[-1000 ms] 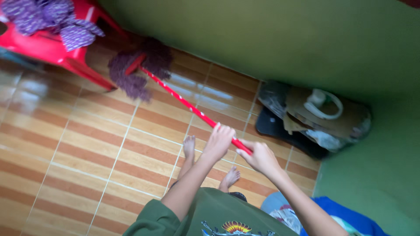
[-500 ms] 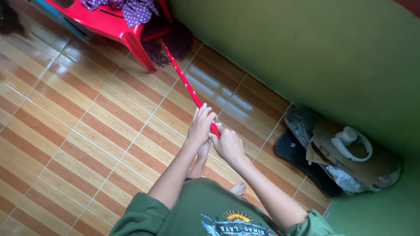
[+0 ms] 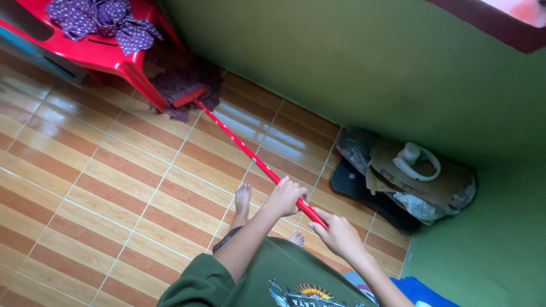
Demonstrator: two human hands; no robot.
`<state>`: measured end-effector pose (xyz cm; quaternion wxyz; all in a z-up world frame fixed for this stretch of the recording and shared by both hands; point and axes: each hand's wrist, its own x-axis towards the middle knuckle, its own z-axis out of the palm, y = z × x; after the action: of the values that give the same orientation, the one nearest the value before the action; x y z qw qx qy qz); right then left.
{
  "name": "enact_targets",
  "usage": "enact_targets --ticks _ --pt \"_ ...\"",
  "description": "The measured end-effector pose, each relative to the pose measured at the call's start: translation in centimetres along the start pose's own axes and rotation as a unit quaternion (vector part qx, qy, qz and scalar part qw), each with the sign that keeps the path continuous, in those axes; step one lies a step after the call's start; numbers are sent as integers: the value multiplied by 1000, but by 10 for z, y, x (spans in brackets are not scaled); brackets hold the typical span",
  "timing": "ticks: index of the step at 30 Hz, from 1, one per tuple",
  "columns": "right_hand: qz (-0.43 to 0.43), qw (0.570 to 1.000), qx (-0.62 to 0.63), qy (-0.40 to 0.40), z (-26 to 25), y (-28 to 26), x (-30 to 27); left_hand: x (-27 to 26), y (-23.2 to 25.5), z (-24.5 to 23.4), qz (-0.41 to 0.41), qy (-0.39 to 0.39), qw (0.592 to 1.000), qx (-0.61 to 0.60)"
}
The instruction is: The person mops the tiled floor of a room by hand using a mop, moving the mop head back and forth across different sections of the floor and reaching into corners.
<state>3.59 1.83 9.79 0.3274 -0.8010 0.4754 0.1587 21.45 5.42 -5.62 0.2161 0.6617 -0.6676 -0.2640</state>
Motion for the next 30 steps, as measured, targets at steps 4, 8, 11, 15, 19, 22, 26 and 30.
enact_targets --ticks 4,8,11,15,19,22,26,30 --pt "57 997 -31 -41 -23 55 -69 -2 32 38 44 -18 999 -12" --pt "74 995 -28 -65 -52 110 -125 -1 83 74 57 -58 996 -29" --pt "96 992 -35 -76 -76 140 -148 7 124 101 100 -51 992 -53" --pt "128 987 -53 -84 -87 158 -165 14 147 121 131 -82 986 -56" --pt "107 985 -118 -59 -97 141 -148 19 137 107 92 -49 993 -54" --pt "90 981 -159 -57 -119 117 -111 34 122 93 79 44 995 -37" --pt "-10 985 -173 -16 -139 63 -50 58 64 50 16 105 994 -15" --pt "-71 980 -184 -21 -118 -20 20 61 -24 -8 -61 90 994 6"
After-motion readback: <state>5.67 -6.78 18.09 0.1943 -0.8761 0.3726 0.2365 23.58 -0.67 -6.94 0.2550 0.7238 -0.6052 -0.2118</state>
